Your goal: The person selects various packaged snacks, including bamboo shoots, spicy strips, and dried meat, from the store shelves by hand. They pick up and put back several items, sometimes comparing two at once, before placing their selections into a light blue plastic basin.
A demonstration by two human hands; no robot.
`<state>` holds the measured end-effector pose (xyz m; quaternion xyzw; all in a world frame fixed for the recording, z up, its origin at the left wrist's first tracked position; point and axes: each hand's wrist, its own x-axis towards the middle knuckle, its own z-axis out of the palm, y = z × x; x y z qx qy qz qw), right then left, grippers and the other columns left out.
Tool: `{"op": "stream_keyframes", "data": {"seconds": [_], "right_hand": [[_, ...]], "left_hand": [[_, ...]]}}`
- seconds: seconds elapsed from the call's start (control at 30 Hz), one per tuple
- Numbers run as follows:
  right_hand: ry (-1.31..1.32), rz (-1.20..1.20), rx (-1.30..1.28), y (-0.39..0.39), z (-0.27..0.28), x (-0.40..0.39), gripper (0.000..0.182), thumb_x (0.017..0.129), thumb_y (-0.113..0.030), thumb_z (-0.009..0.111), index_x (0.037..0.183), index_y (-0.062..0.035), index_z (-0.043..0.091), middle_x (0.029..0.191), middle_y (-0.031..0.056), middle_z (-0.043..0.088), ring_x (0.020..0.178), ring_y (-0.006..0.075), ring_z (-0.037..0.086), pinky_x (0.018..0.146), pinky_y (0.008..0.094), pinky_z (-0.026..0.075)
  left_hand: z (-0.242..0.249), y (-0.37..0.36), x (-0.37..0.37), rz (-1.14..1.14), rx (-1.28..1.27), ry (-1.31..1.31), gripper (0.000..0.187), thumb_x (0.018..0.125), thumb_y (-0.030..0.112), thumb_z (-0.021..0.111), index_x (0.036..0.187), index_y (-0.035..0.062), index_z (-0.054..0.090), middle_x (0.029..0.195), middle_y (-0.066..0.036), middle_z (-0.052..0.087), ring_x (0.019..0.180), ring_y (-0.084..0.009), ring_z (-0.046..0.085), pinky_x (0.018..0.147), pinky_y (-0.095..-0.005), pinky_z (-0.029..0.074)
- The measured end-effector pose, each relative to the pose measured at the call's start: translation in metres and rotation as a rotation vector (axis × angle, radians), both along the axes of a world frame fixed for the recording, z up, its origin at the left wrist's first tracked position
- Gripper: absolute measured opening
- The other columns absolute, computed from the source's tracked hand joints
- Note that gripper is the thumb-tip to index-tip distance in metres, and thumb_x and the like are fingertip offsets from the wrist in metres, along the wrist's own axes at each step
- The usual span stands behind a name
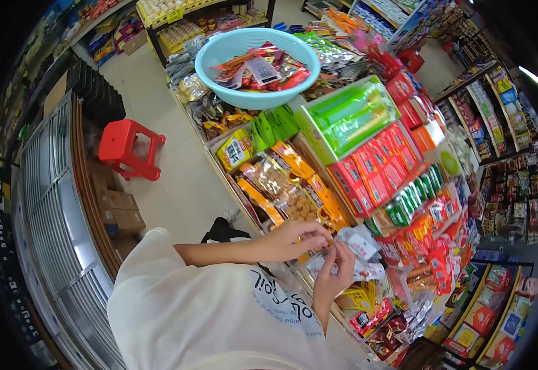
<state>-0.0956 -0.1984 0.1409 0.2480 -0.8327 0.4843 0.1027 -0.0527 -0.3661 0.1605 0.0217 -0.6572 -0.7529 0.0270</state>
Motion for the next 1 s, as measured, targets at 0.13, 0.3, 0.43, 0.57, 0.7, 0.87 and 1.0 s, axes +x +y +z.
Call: {"op": "stream_keyframes", "data": {"seconds": [0.13,0.3,0.43,0.57,0.7,0.87,1.0], "right_hand": [[-0.06,-0.026,0.04,-0.06,0.013,-0.003,0.016,0.086,0.006,0.06,0.102,0.0031,0.064,0.103,0.016,0.066,0.09,0.0241,0.064,0.071,0.0298,0.052],[-0.017,-0.152,0.051,-0.104,0.016,-0.01,0.016,0.087,0.006,0.06,0.103,0.0054,0.064,0.106,0.0174,0.064,0.083,0.0217,0.066,0.069,0.0285,0.053],[-0.042,-0.323,-0.023,-0.121,0.01,-0.003,0.017,0.089,0.003,0.057,0.105,0.0058,0.063,0.106,0.0175,0.063,0.077,0.021,0.067,0.068,0.0278,0.053],[-0.092,-0.448,-0.12,-0.14,0.002,0.016,0.019,0.091,0.002,0.056,0.108,0.0059,0.063,0.106,0.0159,0.063,0.078,0.0193,0.067,0.07,0.0278,0.054],[-0.082,-0.507,-0.131,-0.156,0.0,0.033,0.018,0.092,0.002,0.055,0.107,0.0061,0.063,0.107,0.0155,0.063,0.079,0.0192,0.067,0.071,0.028,0.054],[-0.114,-0.491,-0.139,-0.158,0.004,0.044,0.02,0.096,-0.003,0.052,0.113,0.0034,0.06,0.112,0.013,0.061,0.089,0.0179,0.065,0.069,0.0239,0.053],[-0.14,-0.514,-0.197,-0.153,0.006,0.039,0.017,0.092,0.001,0.055,0.106,0.0048,0.063,0.104,0.0143,0.063,0.078,0.0185,0.067,0.067,0.0265,0.053]], "left_hand": [[0.02,-0.077,-0.003,0.225,0.019,0.013,0.018,0.094,0.014,0.058,0.108,0.004,0.065,0.095,-0.008,0.07,0.089,-0.0161,0.067,0.078,-0.0301,0.052],[0.036,-0.239,-0.039,0.877,-0.886,0.329,0.017,0.086,0.01,0.065,0.101,0.003,0.067,0.097,-0.013,0.069,0.084,-0.0283,0.067,0.077,-0.0347,0.051],[0.054,-0.323,-0.074,0.796,-1.045,0.169,0.04,0.084,0.023,0.071,0.118,0.0034,0.06,0.109,-0.016,0.066,0.099,-0.03,0.063,0.085,-0.0393,0.05],[0.031,-0.353,-0.111,0.28,-1.295,0.124,0.079,0.077,0.043,0.073,0.14,0.0084,0.039,0.129,-0.02,0.053,0.12,-0.0369,0.049,0.098,-0.0475,0.042],[0.023,-0.344,-0.124,-0.069,-1.613,0.016,0.077,0.08,0.046,0.07,0.143,0.0156,0.038,0.135,-0.02,0.048,0.121,-0.0406,0.05,0.093,-0.0501,0.047],[0.029,-0.361,-0.14,-0.188,-1.57,-0.026,0.042,0.092,0.038,0.054,0.129,0.0178,0.055,0.111,-0.016,0.063,0.1,-0.0342,0.063,0.082,-0.0494,0.051],[0.051,-0.354,-0.117,-0.069,-1.482,-0.095,0.037,0.09,0.029,0.056,0.125,0.0188,0.058,0.103,-0.011,0.068,0.096,-0.0288,0.065,0.083,-0.0483,0.051]]}}
